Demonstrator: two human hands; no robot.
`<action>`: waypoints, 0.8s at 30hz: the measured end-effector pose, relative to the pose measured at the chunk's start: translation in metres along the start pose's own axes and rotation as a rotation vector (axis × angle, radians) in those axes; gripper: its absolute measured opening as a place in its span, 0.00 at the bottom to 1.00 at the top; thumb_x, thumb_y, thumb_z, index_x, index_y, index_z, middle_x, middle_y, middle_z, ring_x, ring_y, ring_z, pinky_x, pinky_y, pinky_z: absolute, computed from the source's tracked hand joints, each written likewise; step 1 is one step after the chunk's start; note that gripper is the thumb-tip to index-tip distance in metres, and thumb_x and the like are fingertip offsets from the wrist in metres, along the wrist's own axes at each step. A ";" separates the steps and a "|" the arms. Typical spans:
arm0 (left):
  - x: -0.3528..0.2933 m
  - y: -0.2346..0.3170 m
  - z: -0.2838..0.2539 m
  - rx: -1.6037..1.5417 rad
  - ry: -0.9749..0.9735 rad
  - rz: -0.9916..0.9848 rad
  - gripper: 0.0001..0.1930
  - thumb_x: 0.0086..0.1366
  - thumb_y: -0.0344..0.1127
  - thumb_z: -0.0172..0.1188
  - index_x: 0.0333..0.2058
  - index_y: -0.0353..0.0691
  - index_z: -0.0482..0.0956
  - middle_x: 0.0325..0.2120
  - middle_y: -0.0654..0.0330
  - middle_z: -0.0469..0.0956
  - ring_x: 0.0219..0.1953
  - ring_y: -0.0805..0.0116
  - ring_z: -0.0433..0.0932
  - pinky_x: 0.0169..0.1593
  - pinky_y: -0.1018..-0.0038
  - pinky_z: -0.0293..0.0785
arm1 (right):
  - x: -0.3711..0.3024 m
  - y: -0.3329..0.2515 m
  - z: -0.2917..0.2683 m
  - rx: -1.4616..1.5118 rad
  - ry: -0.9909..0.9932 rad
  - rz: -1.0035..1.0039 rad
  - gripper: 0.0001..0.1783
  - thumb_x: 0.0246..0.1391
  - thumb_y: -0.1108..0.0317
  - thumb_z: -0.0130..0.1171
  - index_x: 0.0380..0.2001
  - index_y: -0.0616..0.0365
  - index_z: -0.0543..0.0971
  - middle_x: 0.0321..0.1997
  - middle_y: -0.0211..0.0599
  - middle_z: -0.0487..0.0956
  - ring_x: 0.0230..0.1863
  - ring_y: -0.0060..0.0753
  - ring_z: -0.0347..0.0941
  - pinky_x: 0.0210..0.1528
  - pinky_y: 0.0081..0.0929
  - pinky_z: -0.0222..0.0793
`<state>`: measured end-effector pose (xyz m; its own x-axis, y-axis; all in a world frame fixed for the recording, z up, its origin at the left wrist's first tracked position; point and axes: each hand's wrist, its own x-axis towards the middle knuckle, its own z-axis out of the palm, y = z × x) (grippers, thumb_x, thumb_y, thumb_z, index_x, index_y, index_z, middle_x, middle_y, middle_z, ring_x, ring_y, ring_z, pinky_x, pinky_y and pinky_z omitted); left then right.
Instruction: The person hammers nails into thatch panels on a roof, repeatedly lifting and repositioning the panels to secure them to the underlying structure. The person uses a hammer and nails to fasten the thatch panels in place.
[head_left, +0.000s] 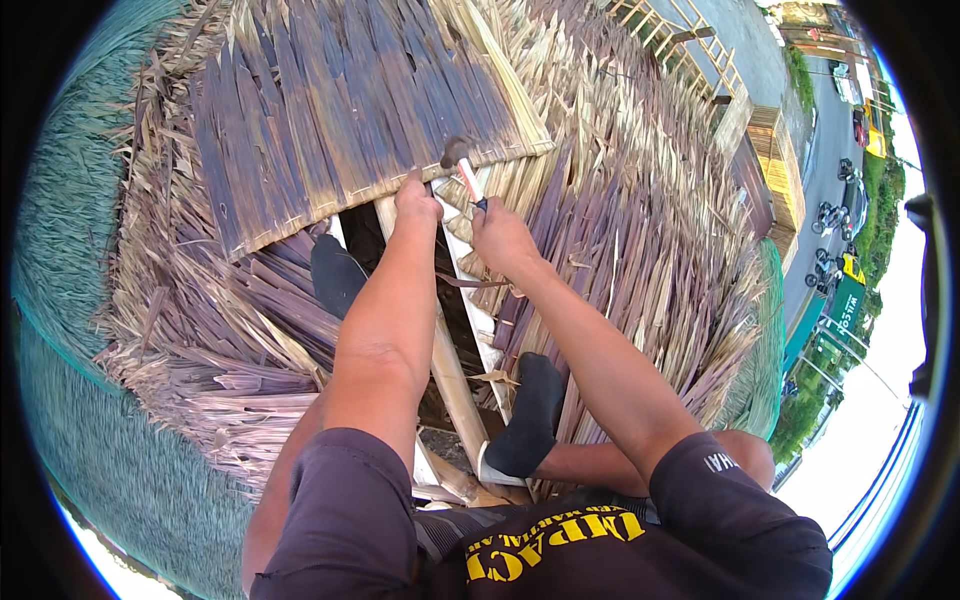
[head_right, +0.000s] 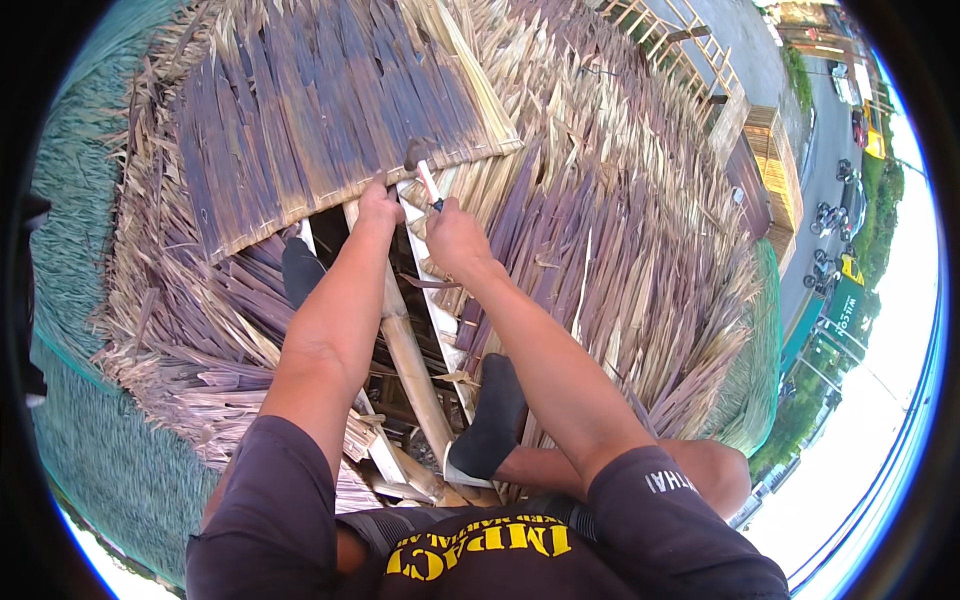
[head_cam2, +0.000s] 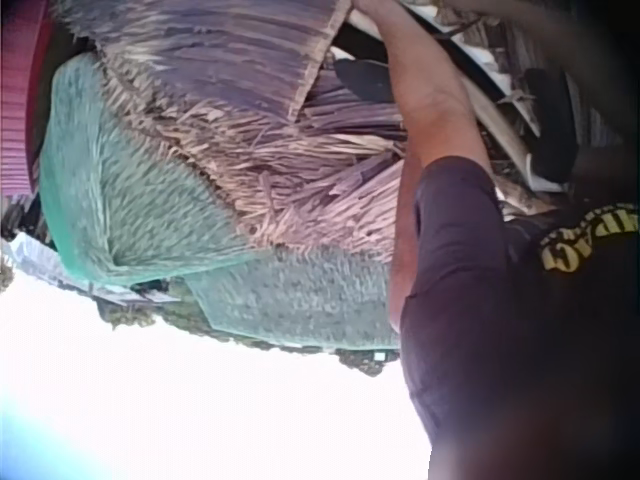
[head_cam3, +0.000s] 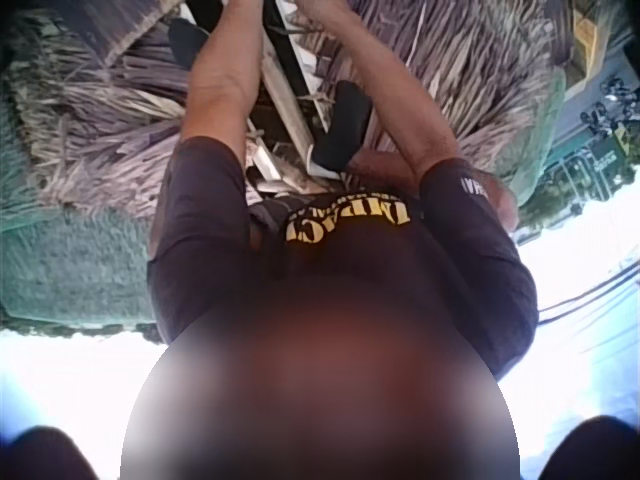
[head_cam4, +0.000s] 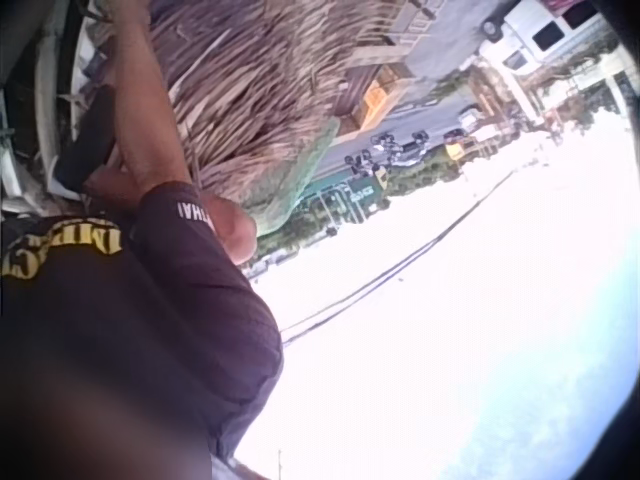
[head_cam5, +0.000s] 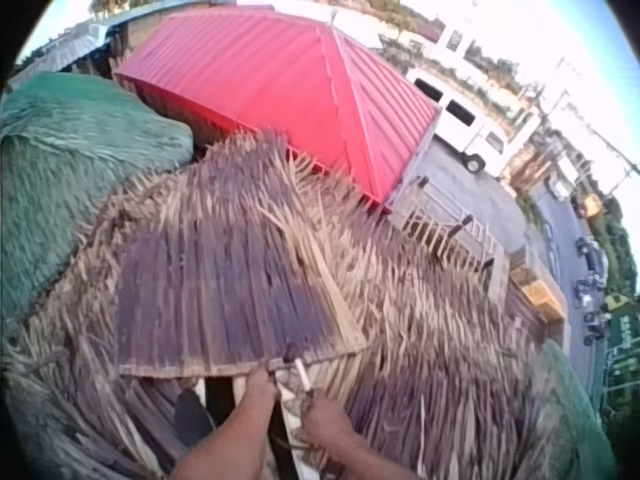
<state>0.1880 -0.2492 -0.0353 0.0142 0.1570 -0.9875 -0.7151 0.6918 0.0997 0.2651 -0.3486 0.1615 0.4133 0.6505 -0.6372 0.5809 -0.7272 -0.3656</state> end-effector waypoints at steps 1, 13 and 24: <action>0.005 -0.002 -0.002 -0.020 -0.032 0.000 0.21 0.69 0.40 0.62 0.56 0.36 0.75 0.53 0.52 0.79 0.50 0.55 0.81 0.57 0.58 0.74 | -0.005 -0.005 -0.009 0.064 0.032 -0.054 0.16 0.66 0.63 0.48 0.44 0.68 0.67 0.31 0.67 0.79 0.35 0.70 0.78 0.40 0.58 0.71; 0.005 0.001 -0.003 0.161 0.054 -0.042 0.17 0.70 0.45 0.62 0.49 0.39 0.78 0.46 0.57 0.82 0.42 0.59 0.82 0.48 0.58 0.76 | -0.017 -0.028 -0.010 -0.001 -0.006 -0.026 0.16 0.68 0.65 0.47 0.49 0.68 0.65 0.27 0.66 0.77 0.32 0.75 0.74 0.34 0.63 0.66; -0.168 0.209 -0.015 2.387 -0.143 0.636 0.27 0.71 0.50 0.51 0.58 0.35 0.75 0.56 0.43 0.76 0.59 0.45 0.74 0.59 0.53 0.71 | -0.018 -0.012 0.014 0.062 0.078 0.022 0.18 0.68 0.58 0.47 0.49 0.63 0.70 0.39 0.66 0.80 0.42 0.70 0.77 0.46 0.56 0.71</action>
<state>0.0255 -0.1416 0.1494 0.3040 0.5162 -0.8007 0.9526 -0.1775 0.2472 0.2407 -0.3543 0.1681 0.4802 0.6478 -0.5913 0.5276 -0.7519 -0.3953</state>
